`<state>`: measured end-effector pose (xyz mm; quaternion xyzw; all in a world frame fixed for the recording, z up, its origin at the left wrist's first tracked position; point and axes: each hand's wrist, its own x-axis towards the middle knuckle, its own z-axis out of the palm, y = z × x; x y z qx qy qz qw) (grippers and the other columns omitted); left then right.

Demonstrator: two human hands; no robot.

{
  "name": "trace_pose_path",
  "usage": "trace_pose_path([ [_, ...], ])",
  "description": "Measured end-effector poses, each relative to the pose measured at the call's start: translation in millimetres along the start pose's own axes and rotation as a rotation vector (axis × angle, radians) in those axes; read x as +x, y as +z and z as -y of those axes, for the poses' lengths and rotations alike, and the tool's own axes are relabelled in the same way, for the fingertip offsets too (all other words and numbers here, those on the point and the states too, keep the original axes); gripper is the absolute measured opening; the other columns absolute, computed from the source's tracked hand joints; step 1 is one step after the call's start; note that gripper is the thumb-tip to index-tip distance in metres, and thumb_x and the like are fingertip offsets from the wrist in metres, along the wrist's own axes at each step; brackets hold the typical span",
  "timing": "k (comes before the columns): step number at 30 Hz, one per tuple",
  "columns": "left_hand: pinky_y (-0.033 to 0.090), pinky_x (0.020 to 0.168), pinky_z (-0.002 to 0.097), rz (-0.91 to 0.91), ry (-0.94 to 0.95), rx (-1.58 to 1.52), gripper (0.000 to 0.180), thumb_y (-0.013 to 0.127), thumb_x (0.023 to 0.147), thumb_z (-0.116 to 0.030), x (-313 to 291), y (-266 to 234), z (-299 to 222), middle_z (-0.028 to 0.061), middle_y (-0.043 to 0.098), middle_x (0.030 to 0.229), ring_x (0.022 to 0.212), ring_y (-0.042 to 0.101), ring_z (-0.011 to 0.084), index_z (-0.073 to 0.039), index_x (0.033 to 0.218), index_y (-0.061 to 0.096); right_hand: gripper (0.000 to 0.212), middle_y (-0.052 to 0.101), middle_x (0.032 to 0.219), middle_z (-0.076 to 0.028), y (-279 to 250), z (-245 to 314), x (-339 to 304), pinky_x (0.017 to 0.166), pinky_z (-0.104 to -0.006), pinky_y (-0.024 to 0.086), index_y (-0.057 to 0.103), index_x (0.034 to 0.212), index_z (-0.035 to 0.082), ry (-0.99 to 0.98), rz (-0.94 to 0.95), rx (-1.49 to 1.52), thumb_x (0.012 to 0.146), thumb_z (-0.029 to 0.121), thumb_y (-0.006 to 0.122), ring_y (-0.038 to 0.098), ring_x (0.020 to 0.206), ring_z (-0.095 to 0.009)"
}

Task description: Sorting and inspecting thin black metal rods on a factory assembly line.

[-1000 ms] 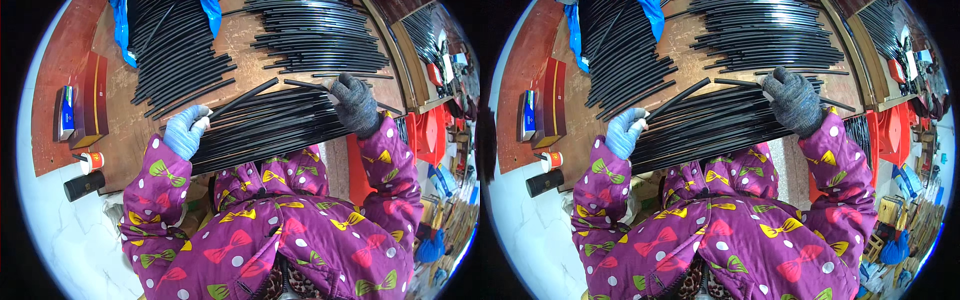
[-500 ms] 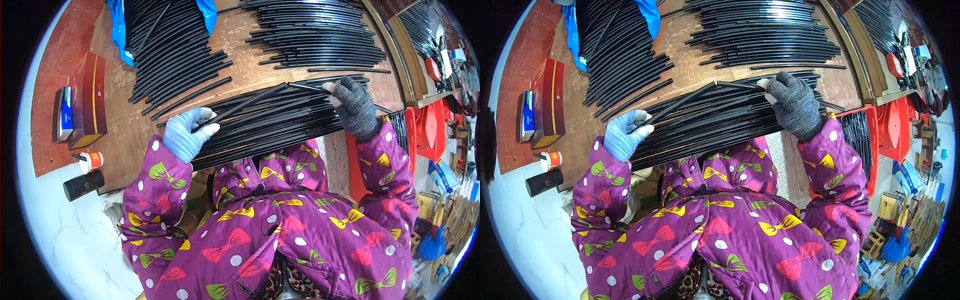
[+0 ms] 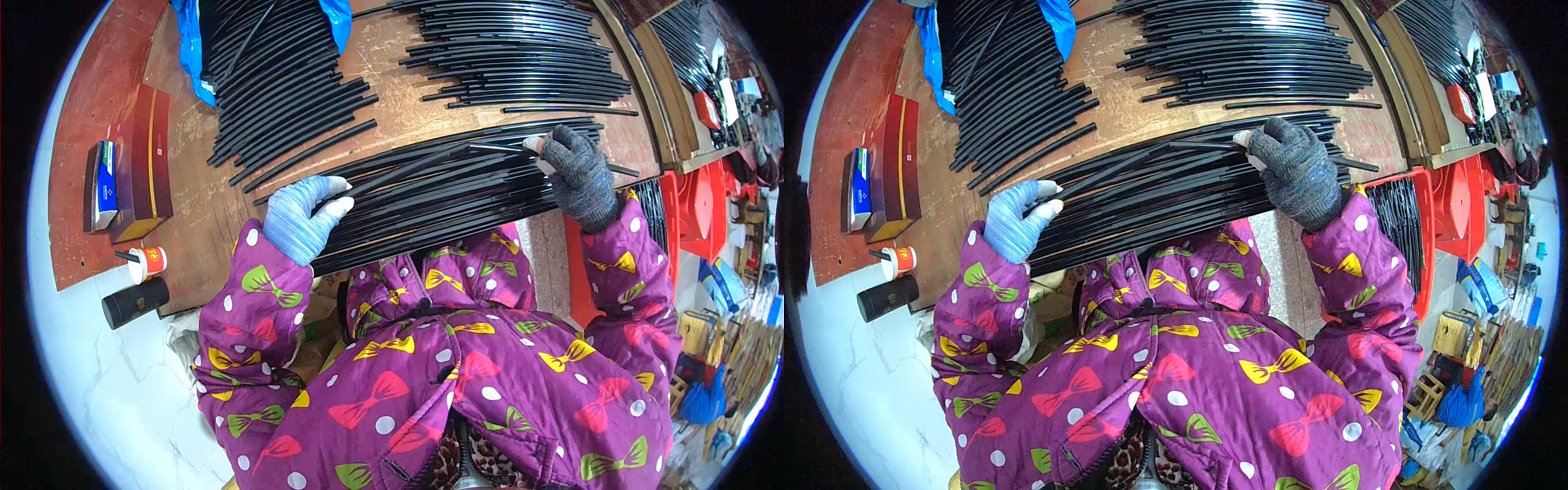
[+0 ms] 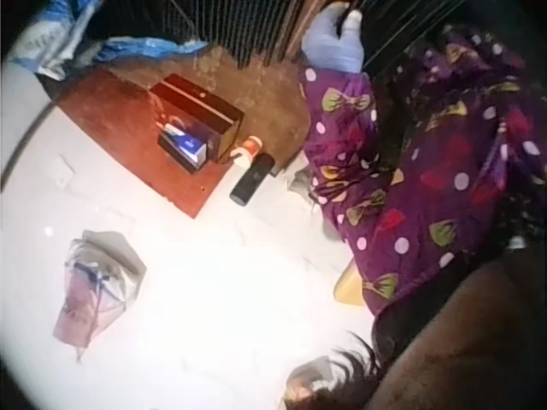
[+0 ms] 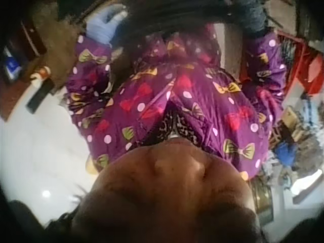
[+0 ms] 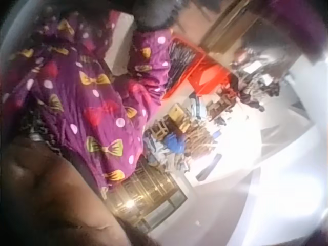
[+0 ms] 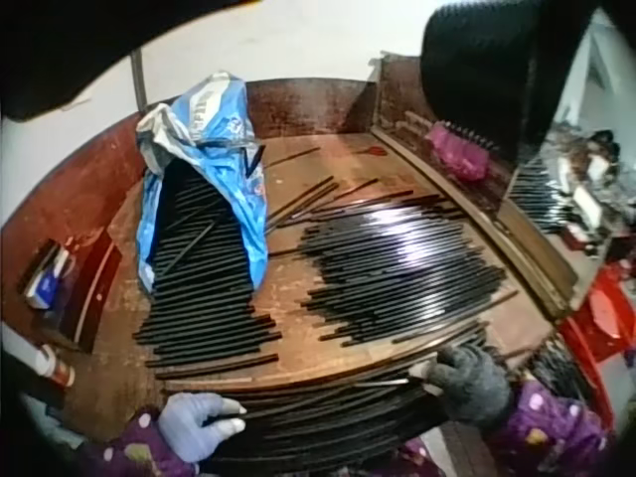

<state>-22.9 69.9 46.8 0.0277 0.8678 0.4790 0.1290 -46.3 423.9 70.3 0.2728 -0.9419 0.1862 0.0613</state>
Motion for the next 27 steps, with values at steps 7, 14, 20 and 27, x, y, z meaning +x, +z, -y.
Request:
trace_pose_path([
  [7,0.047,0.07,0.0247,0.055,-0.025,-0.061,0.023,0.064,0.074,-0.003,0.9,0.2,6.0,0.0096,0.064,0.085,0.077,0.06,0.0133,0.002,0.096,0.061,0.028,0.051,0.077,-0.011,-6.5,-3.1,0.5,0.06,-0.0399,0.043,0.057,0.099,0.011,-0.037,0.039,-0.006,0.072,0.002,0.057,0.053,0.071,-0.032],
  [14,0.047,0.062,0.028,0.041,0.305,0.195,0.024,0.064,0.073,-0.006,1.4,-4.0,2.1,0.0099,0.063,0.076,0.066,0.06,0.0188,0.001,0.095,0.061,0.025,0.051,0.077,-0.011,-8.5,7.5,6.4,0.06,-0.0405,0.043,0.057,0.096,0.012,-0.077,0.098,-0.029,0.072,0.007,0.059,0.053,0.07,-0.032],
  [20,0.046,0.061,0.0385,0.024,0.498,0.577,0.024,0.058,0.076,-0.03,-0.7,11.0,-7.5,0.0089,0.061,0.077,0.07,0.059,0.0279,-0.01,0.091,0.062,0.03,0.053,0.082,-0.012,-2.4,37.9,16.5,0.063,-0.0406,0.044,0.056,0.102,0.011,-0.104,0.184,0.126,0.072,0.01,0.06,0.054,0.075,-0.033],
  [27,0.047,0.067,0.0354,0.026,0.297,0.327,0.02,0.064,0.074,-0.019,-15.6,-14.3,13.7,0.0126,0.063,0.081,0.074,0.06,0.0289,-0.006,0.089,0.064,0.031,0.059,0.097,-0.01,-31.6,-26.6,-13.7,0.073,-0.0286,0.045,0.051,0.116,0.003,0.274,-0.332,0.05,0.085,0.011,0.05,0.056,0.083,-0.019],
])
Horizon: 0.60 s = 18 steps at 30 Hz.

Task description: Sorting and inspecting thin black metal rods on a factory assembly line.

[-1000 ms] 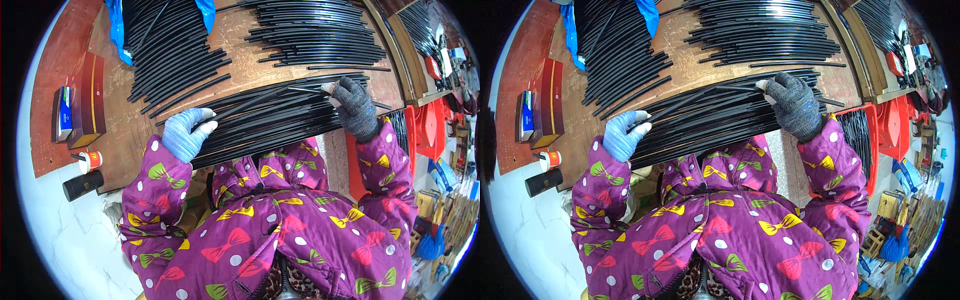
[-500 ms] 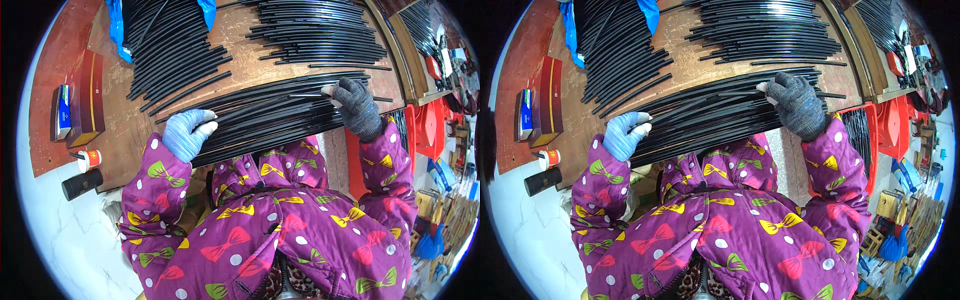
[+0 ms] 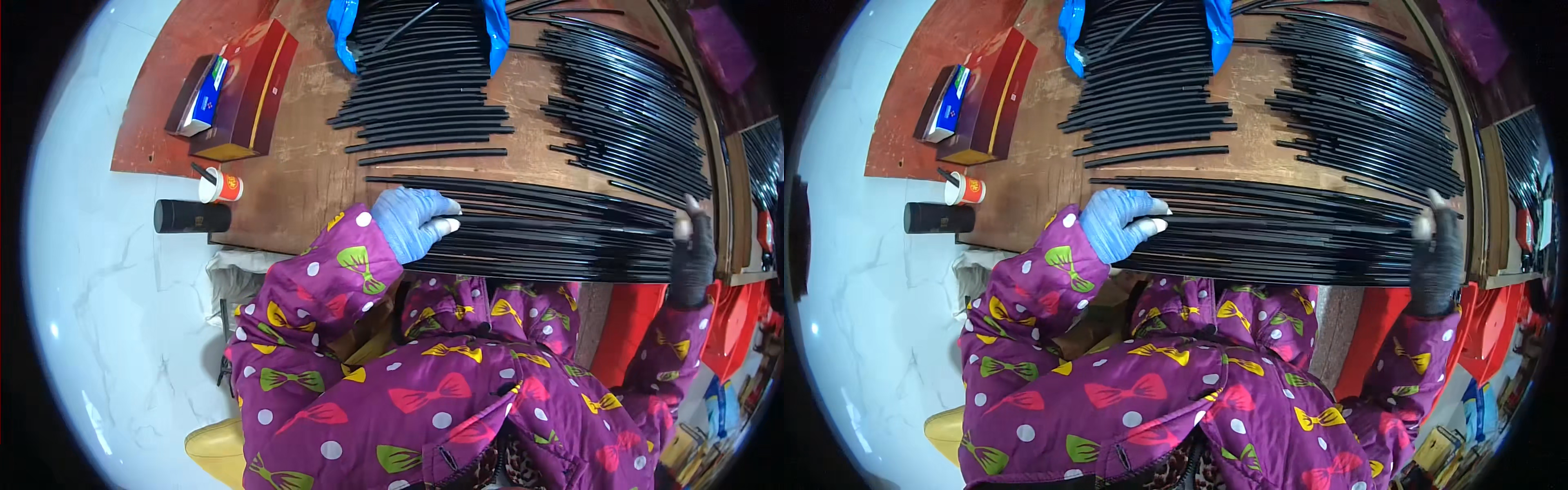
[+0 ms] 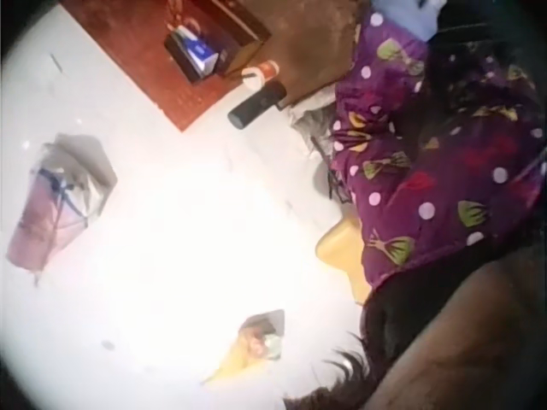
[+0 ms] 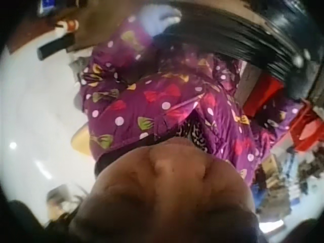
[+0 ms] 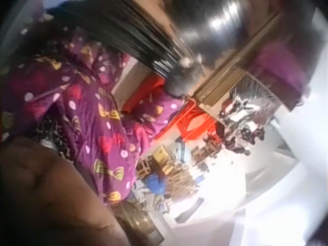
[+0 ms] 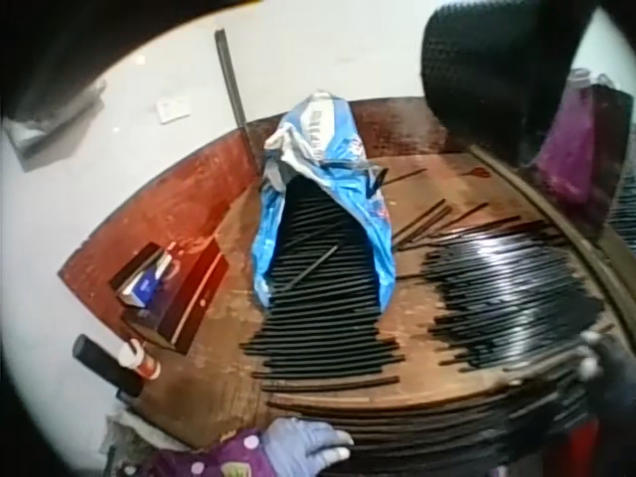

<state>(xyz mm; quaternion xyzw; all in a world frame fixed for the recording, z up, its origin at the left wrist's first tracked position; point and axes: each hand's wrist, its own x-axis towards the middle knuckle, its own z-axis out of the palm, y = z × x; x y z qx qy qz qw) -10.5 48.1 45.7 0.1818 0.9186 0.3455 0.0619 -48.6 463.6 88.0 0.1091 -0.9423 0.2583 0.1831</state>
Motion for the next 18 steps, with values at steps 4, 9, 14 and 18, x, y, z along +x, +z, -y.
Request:
trace_pose_path([
  [4,0.047,0.068,0.0338,0.004,-0.029,-0.068,0.019,0.065,0.074,-0.017,-5.1,-2.2,7.6,0.0131,0.063,0.08,0.077,0.061,0.0283,-0.005,0.088,0.064,0.03,0.059,0.088,-0.005,-14.4,-35.6,-25.9,0.066,-0.0242,0.045,0.052,0.117,0.006,0.247,0.002,0.291,0.09,0.018,0.043,0.055,0.072,-0.013],
  [9,0.047,0.069,0.0304,0.03,-0.146,-0.247,0.017,0.066,0.072,-0.008,-9.7,-3.6,5.9,0.0133,0.064,0.079,0.076,0.062,0.0236,-0.001,0.088,0.064,0.031,0.053,0.067,0.0,-5.7,-45.2,-36.1,0.048,-0.0186,0.034,0.057,0.106,0.005,0.445,-0.009,0.527,0.091,0.028,0.044,0.049,0.055,-0.006],
  [14,0.045,0.064,0.0292,-0.042,-0.117,-0.154,0.017,0.063,0.072,-0.005,-3.0,3.8,2.4,0.0116,0.063,0.076,0.068,0.06,0.0196,0.0,0.088,0.064,0.027,0.057,0.075,-0.007,34.0,-8.8,-51.1,0.046,-0.0217,0.039,0.056,0.101,-0.002,0.395,-0.189,0.793,0.09,0.02,0.046,0.045,0.053,-0.006],
  [18,0.048,0.067,0.0305,-0.033,-0.216,-0.216,0.018,0.067,0.07,-0.009,-12.3,2.5,-8.4,0.0134,0.064,0.08,0.075,0.063,0.0257,-0.002,0.087,0.065,0.027,0.052,0.067,-0.003,36.9,-6.3,-52.8,0.045,-0.0219,0.037,0.057,0.1,-0.002,0.477,-0.196,0.869,0.09,0.021,0.047,0.044,0.053,-0.007],
])
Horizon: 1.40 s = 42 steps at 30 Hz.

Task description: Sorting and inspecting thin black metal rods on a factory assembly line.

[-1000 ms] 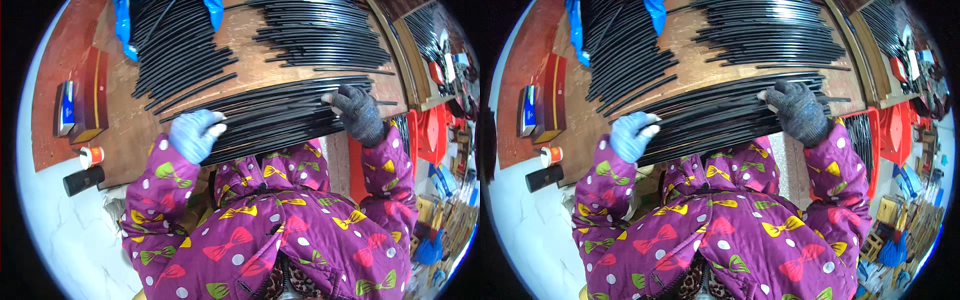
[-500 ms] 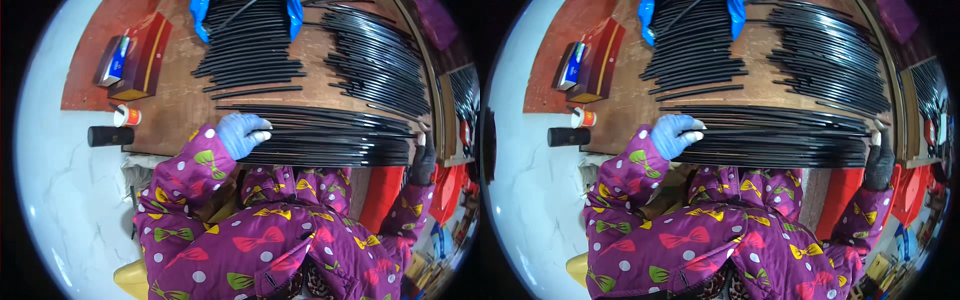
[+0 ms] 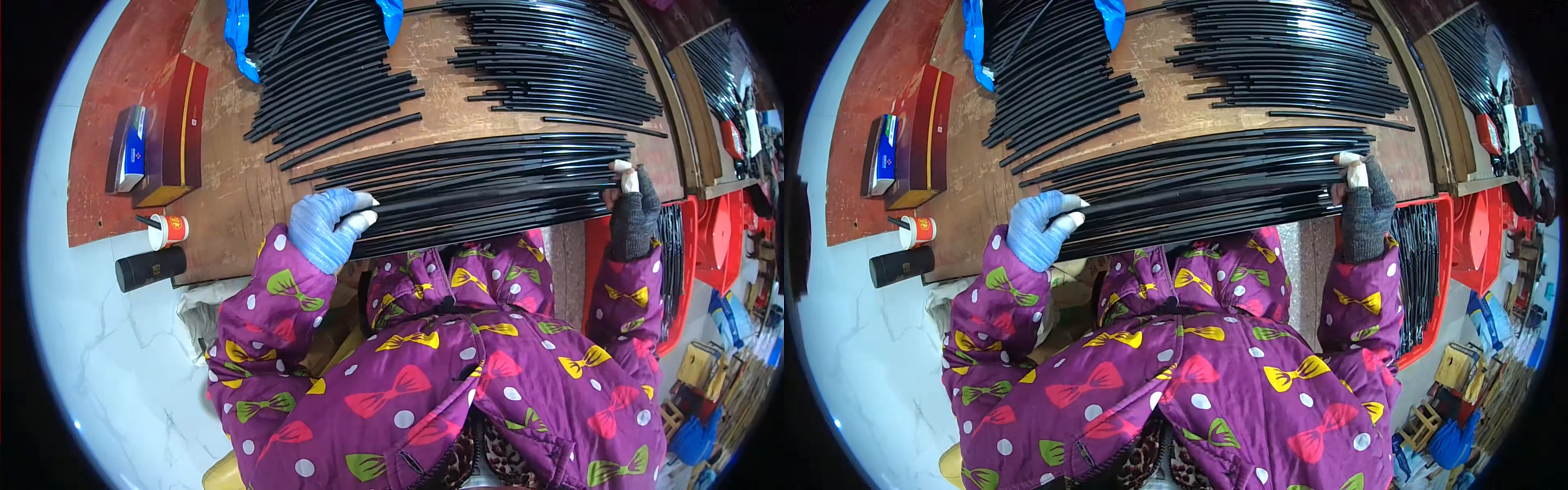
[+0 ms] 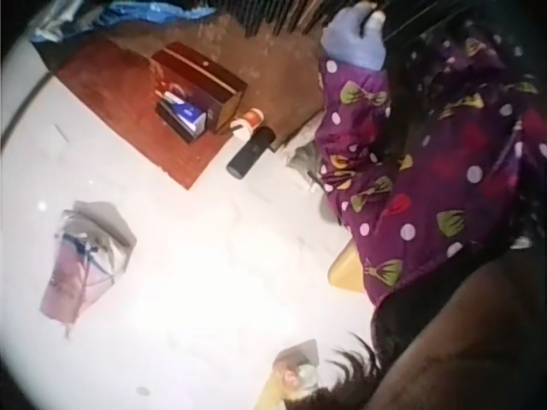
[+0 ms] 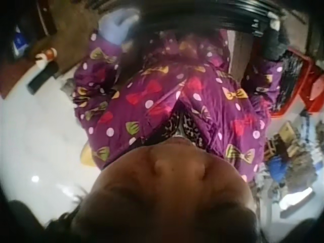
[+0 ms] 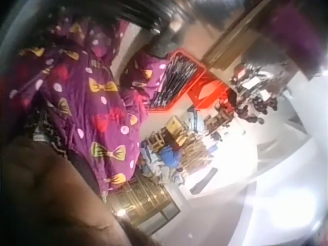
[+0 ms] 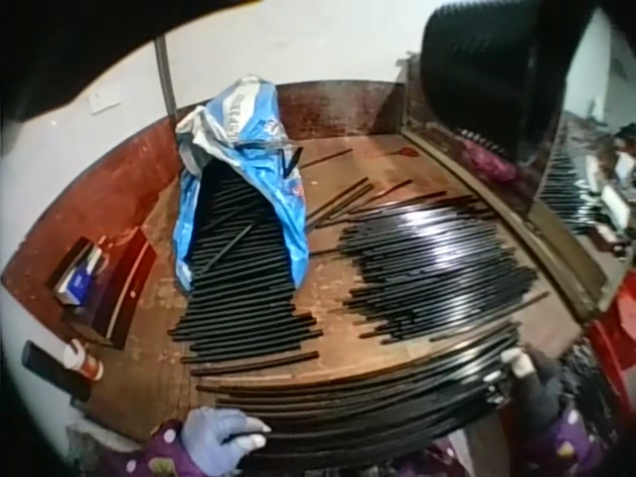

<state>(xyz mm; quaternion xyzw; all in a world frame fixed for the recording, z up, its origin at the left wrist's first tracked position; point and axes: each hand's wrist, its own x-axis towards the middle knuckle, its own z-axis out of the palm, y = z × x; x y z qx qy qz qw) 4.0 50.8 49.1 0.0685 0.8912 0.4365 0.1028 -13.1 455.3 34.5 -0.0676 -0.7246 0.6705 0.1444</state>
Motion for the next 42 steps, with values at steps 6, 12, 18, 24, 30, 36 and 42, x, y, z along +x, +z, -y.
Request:
trace_pose_path([
  [6,0.047,0.063,0.0294,-0.003,0.076,-0.01,0.018,0.065,0.07,-0.005,0.1,9.4,-4.1,0.0126,0.063,0.074,0.07,0.062,0.0234,-0.001,0.088,0.065,0.027,0.049,0.059,-0.002,14.0,7.4,-3.1,0.048,-0.0214,0.037,0.059,0.097,0.0,0.099,0.029,-0.052,0.089,0.023,0.048,0.047,0.051,-0.008],
  [12,0.046,0.062,0.0296,0.054,0.162,0.073,0.018,0.064,0.069,-0.003,4.8,21.1,-21.4,0.0125,0.06,0.07,0.067,0.06,0.0243,-0.002,0.087,0.064,0.024,0.055,0.07,-0.004,86.5,34.3,-55.7,0.056,-0.0217,0.044,0.057,0.101,-0.001,0.184,0.527,-0.061,0.088,0.018,0.05,0.053,0.059,-0.009],
  [18,0.045,0.062,0.0307,0.042,0.245,0.097,0.018,0.065,0.071,-0.007,4.3,14.1,-8.2,0.0113,0.06,0.07,0.065,0.059,0.024,-0.003,0.088,0.065,0.024,0.055,0.065,-0.003,74.2,41.8,-45.7,0.052,-0.0203,0.04,0.058,0.094,0.001,0.245,0.473,-0.064,0.087,0.022,0.049,0.051,0.058,-0.008],
  [24,0.046,0.06,0.0252,0.051,-0.108,-0.097,0.017,0.061,0.076,-0.004,-5.4,3.4,13.4,0.009,0.063,0.076,0.065,0.058,0.0127,0.003,0.092,0.063,0.027,0.051,0.059,-0.002,27.1,15.7,-21.1,0.047,-0.0215,0.035,0.056,0.091,0.0,0.213,0.346,0.055,0.085,0.026,0.053,0.044,0.049,-0.009],
  [30,0.045,0.057,0.0213,0.072,-0.354,-0.342,0.016,0.061,0.077,-0.003,-3.7,-2.6,4.6,0.0055,0.063,0.076,0.064,0.056,0.0083,0.001,0.092,0.063,0.022,0.051,0.06,-0.003,26.0,10.7,-24.1,0.048,-0.0221,0.037,0.056,0.091,0.0,0.278,0.304,0.121,0.085,0.021,0.053,0.045,0.049,-0.011],
  [36,0.045,0.057,0.0213,0.035,-0.189,-0.287,0.018,0.066,0.073,-0.003,-8.2,-1.4,15.8,0.0023,0.062,0.074,0.064,0.054,0.007,-0.002,0.091,0.064,0.021,0.051,0.059,-0.004,26.0,2.7,-24.8,0.05,-0.024,0.038,0.056,0.091,0.0,0.262,0.312,0.186,0.085,0.021,0.054,0.046,0.049,-0.011],
  [42,0.045,0.059,0.0263,-0.082,0.196,0.036,0.021,0.068,0.069,-0.003,-7.8,1.0,11.3,0.0079,0.061,0.075,0.064,0.058,0.0152,-0.004,0.09,0.064,0.022,0.05,0.059,-0.004,22.9,-4.4,-27.4,0.051,-0.0258,0.039,0.056,0.092,0.001,0.272,0.306,0.223,0.086,0.021,0.053,0.046,0.05,-0.012],
])
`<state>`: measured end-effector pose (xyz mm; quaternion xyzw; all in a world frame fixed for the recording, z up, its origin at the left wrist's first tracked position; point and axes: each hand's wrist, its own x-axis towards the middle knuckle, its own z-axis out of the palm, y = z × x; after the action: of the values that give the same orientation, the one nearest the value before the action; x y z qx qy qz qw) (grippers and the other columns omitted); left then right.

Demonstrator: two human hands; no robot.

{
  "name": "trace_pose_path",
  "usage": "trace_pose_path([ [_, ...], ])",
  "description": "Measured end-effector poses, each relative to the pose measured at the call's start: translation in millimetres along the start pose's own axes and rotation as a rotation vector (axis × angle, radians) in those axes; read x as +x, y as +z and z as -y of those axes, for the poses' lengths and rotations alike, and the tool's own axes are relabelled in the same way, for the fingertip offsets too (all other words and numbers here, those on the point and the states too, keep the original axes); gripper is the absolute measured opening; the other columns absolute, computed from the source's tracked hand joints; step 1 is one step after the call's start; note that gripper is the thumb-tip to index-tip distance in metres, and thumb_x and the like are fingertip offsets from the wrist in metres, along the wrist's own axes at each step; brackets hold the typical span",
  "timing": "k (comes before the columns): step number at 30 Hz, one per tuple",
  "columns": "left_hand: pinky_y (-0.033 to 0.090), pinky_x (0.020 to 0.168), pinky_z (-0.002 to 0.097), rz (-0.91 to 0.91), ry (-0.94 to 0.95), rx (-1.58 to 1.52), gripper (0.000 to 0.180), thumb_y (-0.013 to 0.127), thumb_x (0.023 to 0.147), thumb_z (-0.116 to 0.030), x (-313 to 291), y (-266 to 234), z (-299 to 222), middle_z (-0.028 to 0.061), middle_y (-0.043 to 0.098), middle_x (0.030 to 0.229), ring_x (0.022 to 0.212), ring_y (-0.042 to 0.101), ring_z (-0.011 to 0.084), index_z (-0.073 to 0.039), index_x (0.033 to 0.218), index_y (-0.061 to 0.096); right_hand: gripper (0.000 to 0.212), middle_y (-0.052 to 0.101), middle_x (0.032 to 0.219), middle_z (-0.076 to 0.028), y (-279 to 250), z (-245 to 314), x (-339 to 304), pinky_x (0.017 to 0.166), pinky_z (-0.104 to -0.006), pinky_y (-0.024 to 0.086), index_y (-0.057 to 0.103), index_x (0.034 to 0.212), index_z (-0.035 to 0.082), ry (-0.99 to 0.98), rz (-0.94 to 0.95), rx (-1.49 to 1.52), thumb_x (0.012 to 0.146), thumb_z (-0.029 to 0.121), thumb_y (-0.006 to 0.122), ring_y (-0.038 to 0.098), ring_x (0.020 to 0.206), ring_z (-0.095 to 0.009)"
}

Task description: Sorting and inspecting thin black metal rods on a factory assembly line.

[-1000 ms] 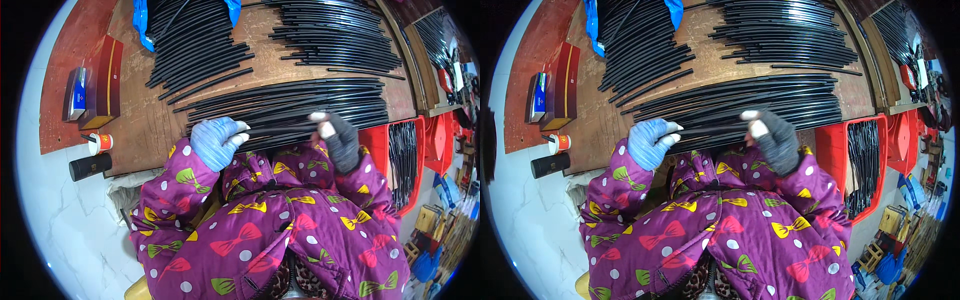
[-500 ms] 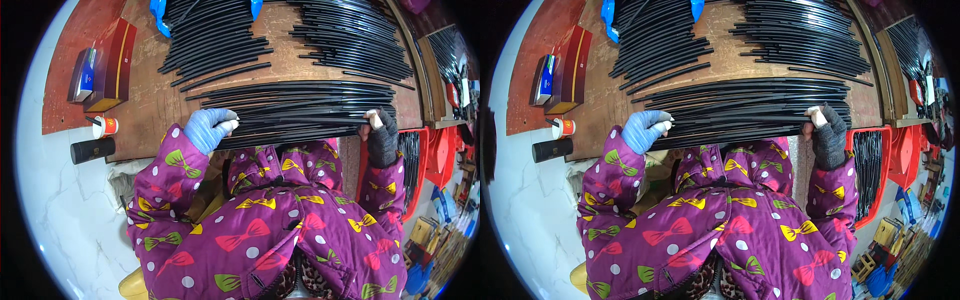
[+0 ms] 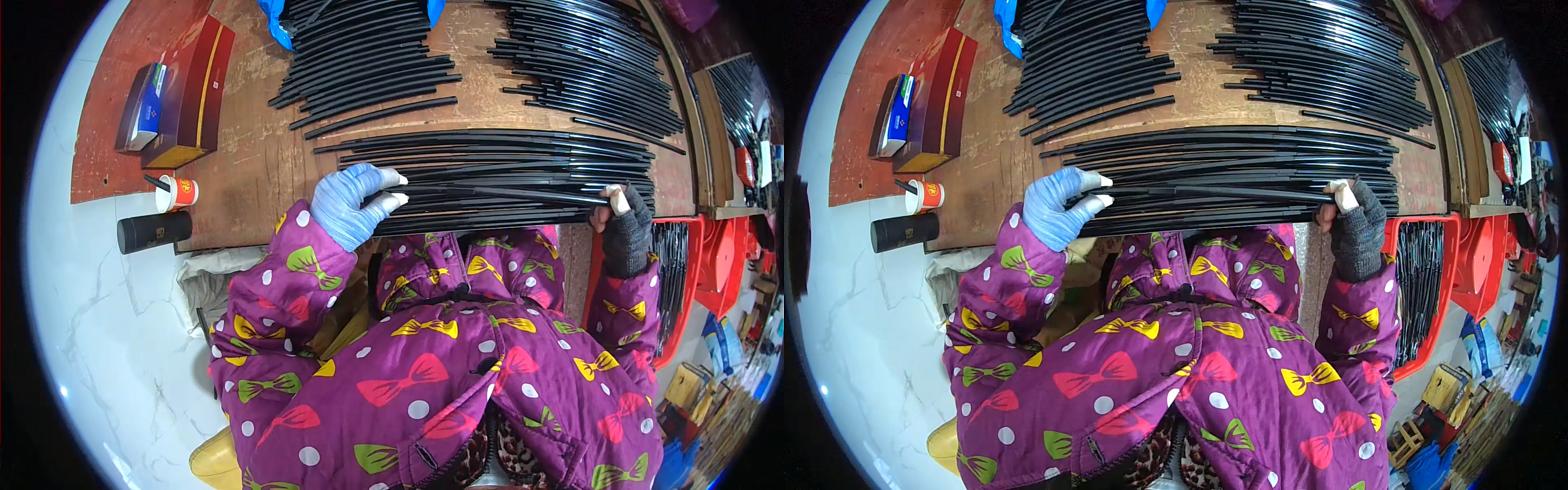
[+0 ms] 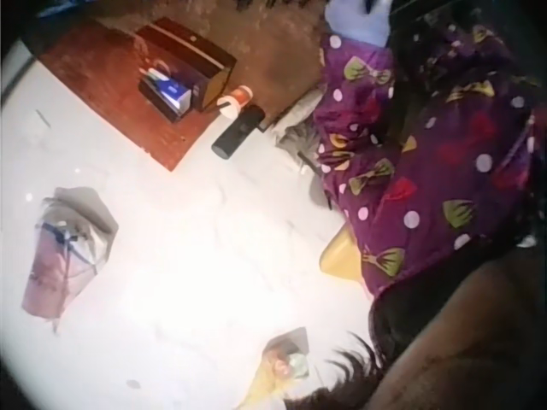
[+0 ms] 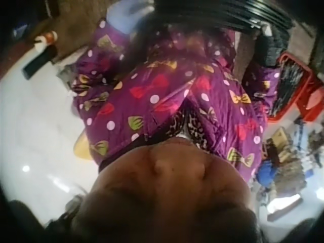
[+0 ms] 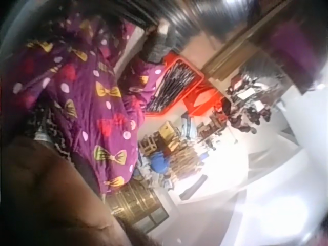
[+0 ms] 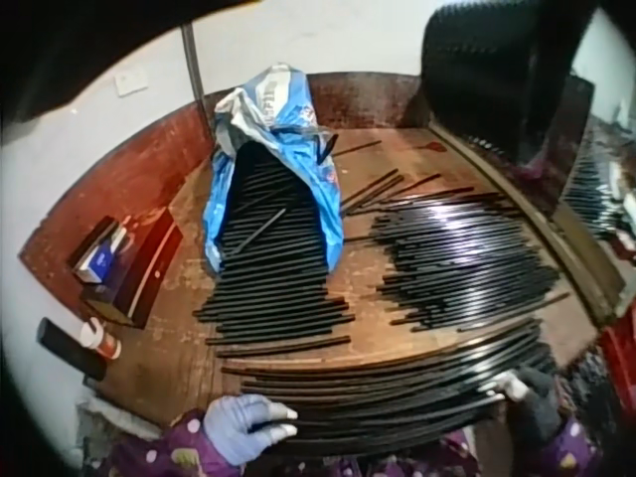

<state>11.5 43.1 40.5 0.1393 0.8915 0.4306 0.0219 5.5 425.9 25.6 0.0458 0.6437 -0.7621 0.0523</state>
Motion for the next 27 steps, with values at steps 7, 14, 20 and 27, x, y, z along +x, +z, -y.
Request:
trace_pose_path([
  [7,0.045,0.059,0.0283,0.024,0.097,0.242,0.019,0.067,0.07,-0.004,-0.9,-0.7,0.6,0.0108,0.061,0.076,0.065,0.059,0.021,-0.003,0.089,0.064,0.021,0.049,0.06,-0.004,5.7,1.1,-2.8,0.052,-0.0262,0.039,0.056,0.091,0.0,0.017,-0.027,0.017,0.086,0.02,0.052,0.046,0.05,-0.013],
  [14,0.034,0.042,0.0183,0.031,-0.559,-0.467,0.014,0.065,0.073,-0.005,-2.5,-1.0,-7.8,0.0023,0.058,0.061,0.045,0.045,0.0043,0.003,0.085,0.064,0.023,0.052,0.061,-0.002,7.4,3.2,-4.0,0.05,-0.0217,0.037,0.056,0.09,0.001,0.005,-0.051,-0.113,0.084,0.023,0.054,0.048,0.053,-0.01],
  [20,0.034,0.04,0.019,0.095,-0.593,-0.513,0.011,0.066,0.071,-0.004,-5.2,-25.5,12.6,0.0026,0.057,0.057,0.042,0.046,0.0047,0.002,0.079,0.065,0.023,0.052,0.06,-0.003,-52.1,12.5,14.6,0.05,-0.0224,0.037,0.056,0.089,0.001,-0.153,-0.098,-0.077,0.085,0.024,0.055,0.047,0.053,-0.011],
  [27,0.036,0.04,0.0195,0.077,-0.65,-0.507,0.013,0.066,0.071,-0.002,-3.0,-14.5,16.5,0.0033,0.057,0.058,0.043,0.047,0.0053,0.004,0.082,0.063,0.019,0.052,0.06,-0.002,-19.1,23.9,12.5,0.049,-0.0215,0.037,0.058,0.086,0.001,-0.122,-0.202,-0.288,0.083,0.02,0.055,0.049,0.052,-0.009],
])
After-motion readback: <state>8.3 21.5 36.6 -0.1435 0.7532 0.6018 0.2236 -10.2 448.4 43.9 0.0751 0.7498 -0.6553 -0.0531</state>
